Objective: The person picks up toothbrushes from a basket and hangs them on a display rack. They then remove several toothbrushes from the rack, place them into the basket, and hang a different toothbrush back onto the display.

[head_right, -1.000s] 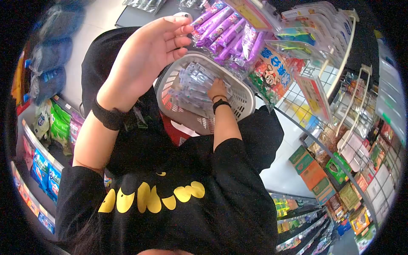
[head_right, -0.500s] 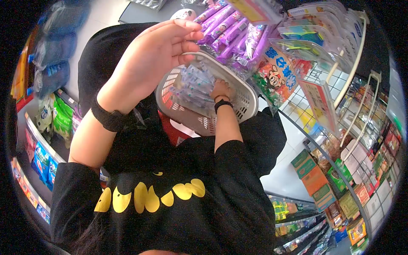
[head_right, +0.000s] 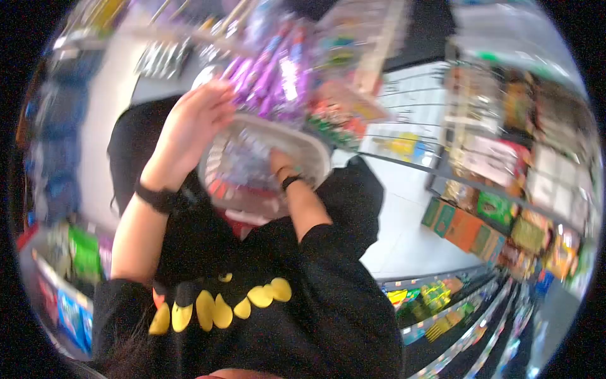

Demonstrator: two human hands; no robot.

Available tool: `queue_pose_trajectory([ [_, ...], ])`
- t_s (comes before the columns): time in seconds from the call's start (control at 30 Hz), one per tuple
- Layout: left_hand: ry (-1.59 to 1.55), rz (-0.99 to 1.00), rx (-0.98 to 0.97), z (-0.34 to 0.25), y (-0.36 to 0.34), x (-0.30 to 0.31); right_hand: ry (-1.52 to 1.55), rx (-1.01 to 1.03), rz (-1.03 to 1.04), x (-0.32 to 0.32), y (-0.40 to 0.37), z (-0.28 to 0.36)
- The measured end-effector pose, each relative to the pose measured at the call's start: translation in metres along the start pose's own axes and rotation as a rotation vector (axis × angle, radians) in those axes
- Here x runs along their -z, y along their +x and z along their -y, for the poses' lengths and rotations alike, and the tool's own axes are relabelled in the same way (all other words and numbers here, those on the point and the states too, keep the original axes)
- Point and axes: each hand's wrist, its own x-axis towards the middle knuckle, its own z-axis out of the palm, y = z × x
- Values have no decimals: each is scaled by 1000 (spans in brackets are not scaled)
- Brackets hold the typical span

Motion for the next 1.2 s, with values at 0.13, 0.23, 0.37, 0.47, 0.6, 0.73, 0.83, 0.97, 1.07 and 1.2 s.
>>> queue_pose_trajectory([
  [0.13, -12, 0, 0, -1, -5, -4, 72, 75, -35, -13, -16, 12],
  [0.23, 13, -33, 0, -4, -1, -10, 102, 87, -62, 22, -34, 22],
  [0.37, 31, 23, -24, 3, 7, -12, 345, 48, -39, 98, -80, 43],
  [0.47, 104, 58, -22, 7, 6, -21, 372, 164, -155, 136, -126, 40],
  [0.6, 207, 190, 0, 14, -2, -30, 594, 317, -350, 189, -216, 47],
  [0.73, 265, 264, 4, 19, -8, -34, 943, 177, -401, 188, -260, 47],
  [0.83, 530, 452, -79, 11, -22, -45, 1416, 163, -508, 201, -272, 68],
  [0.97, 527, 759, -161, 23, -31, -47, 1428, 162, -509, 212, -259, 99],
  [1.07, 532, 854, -8, 18, -29, -45, 1524, 206, -270, 218, -247, 115],
  [1.2, 609, 779, -207, 13, -34, -35, 1126, 345, -395, 230, -226, 130],
])
